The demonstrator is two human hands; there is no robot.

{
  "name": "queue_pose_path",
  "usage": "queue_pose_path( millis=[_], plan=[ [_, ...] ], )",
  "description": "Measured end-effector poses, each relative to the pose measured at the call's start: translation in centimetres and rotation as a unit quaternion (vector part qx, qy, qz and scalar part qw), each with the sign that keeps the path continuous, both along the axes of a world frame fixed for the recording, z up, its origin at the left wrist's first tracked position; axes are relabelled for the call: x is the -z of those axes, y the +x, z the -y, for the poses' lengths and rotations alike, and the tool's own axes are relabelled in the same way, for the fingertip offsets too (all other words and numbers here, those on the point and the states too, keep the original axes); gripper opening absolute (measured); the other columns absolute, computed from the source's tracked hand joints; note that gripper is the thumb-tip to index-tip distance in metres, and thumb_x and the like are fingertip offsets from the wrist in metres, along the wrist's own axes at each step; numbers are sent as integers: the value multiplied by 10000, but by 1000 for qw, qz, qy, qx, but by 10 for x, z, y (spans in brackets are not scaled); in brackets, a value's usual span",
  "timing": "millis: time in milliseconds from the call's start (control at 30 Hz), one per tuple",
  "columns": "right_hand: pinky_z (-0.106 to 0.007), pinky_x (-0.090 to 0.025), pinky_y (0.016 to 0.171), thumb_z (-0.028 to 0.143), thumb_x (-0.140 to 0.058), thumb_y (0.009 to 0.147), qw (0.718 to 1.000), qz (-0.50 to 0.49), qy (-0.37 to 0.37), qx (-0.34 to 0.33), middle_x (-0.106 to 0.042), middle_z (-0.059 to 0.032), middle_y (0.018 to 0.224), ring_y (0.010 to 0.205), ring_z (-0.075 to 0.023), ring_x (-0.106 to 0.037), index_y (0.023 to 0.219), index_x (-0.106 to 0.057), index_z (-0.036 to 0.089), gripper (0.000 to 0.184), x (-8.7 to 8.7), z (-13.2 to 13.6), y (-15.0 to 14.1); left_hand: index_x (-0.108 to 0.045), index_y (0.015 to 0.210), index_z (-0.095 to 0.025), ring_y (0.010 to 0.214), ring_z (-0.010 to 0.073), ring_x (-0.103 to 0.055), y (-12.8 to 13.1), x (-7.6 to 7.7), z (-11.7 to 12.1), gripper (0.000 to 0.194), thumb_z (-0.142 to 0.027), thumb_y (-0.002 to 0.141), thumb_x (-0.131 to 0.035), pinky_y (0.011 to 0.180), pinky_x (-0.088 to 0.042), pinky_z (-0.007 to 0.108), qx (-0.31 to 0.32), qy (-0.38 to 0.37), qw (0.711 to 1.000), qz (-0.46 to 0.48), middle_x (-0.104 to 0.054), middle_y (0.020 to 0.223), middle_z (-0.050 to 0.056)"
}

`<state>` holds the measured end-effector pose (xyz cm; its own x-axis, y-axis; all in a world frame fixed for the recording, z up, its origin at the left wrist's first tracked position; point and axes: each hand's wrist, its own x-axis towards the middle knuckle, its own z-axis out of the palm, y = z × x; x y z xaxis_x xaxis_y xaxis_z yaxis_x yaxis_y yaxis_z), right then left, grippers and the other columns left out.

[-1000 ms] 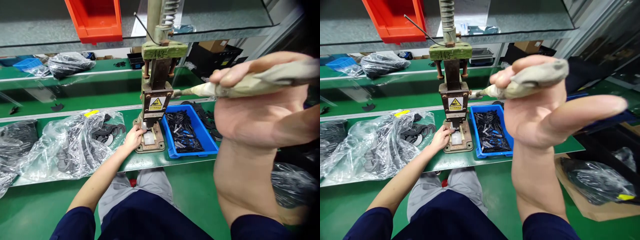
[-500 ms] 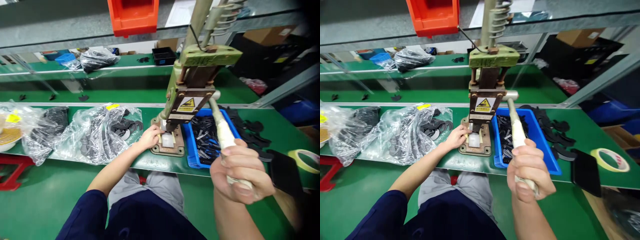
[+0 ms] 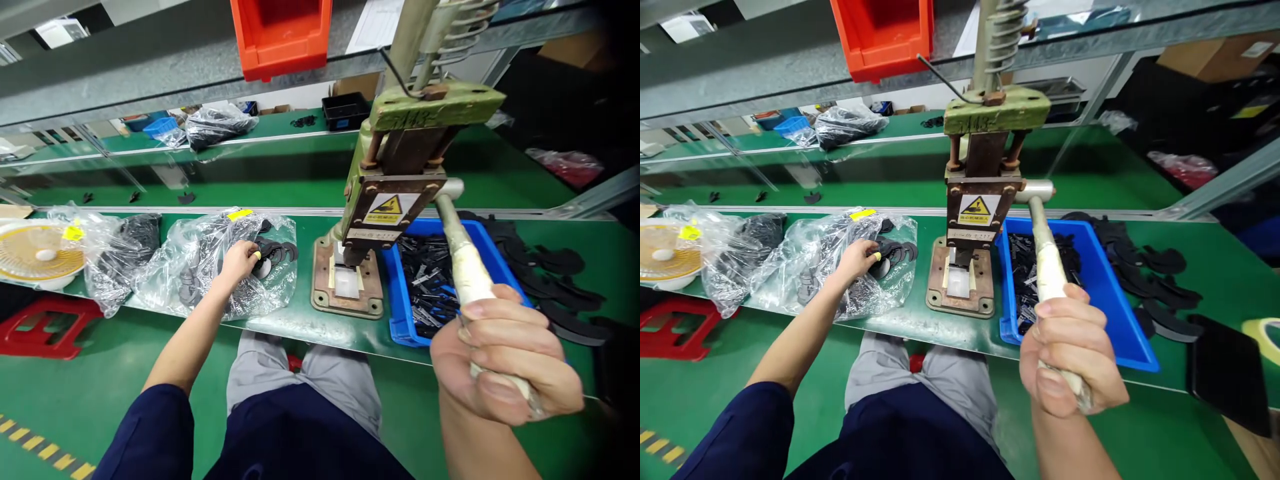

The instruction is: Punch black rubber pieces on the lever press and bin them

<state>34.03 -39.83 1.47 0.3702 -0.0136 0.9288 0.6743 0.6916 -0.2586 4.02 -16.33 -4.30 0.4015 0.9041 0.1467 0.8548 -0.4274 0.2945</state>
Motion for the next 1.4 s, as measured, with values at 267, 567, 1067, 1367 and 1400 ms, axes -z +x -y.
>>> queue_pose_path(
  millis=[267,567,1067,1367,1400],
  plan=[
    [-495,-453,812,333,-561,768,1000,-2,-16,-9,-485,6,565,628,-193,-543,554,-419,232,276,-1,5,-3,-730,1012,-177,963,273,-647,22,-4,-13,235,-266,808,-656,841,-501,332,44,-3,988,-145,-703,973,128],
    [-527,-458,852,319,-548,780,999,-26,-35,4,-476,17,563,643,-195,-544,581,-436,241,242,0,8,-5,-647,840,-157,758,247,-691,25,-33,-5,174,-322,788,-665,720,-541,349,-83,-83,972,204,-714,770,72],
    [-522,-480,898,372,-513,808,995,-14,-94,25,-486,18,586,684,-195,-557,622,-449,247,233,3,16,-1,-619,748,-110,552,105,-639,158,-1,57,369,-260,587,-915,501,-537,194,3,-468,768,437,-677,662,11],
    [-507,-500,850,360,-520,805,998,-18,-51,30,-461,23,571,656,-180,-545,586,-408,228,279,4,10,-1,-613,679,-96,434,50,-549,165,-3,50,283,-170,651,-884,447,-525,153,-24,-504,770,391,-586,545,-27],
    [-489,-496,847,347,-534,791,999,-17,-32,22,-465,29,571,654,-172,-544,579,-403,222,279,4,8,-1,-608,670,-93,420,46,-536,165,-3,50,282,-163,657,-880,444,-527,154,-26,-506,771,385,-576,534,-31]
  ],
)
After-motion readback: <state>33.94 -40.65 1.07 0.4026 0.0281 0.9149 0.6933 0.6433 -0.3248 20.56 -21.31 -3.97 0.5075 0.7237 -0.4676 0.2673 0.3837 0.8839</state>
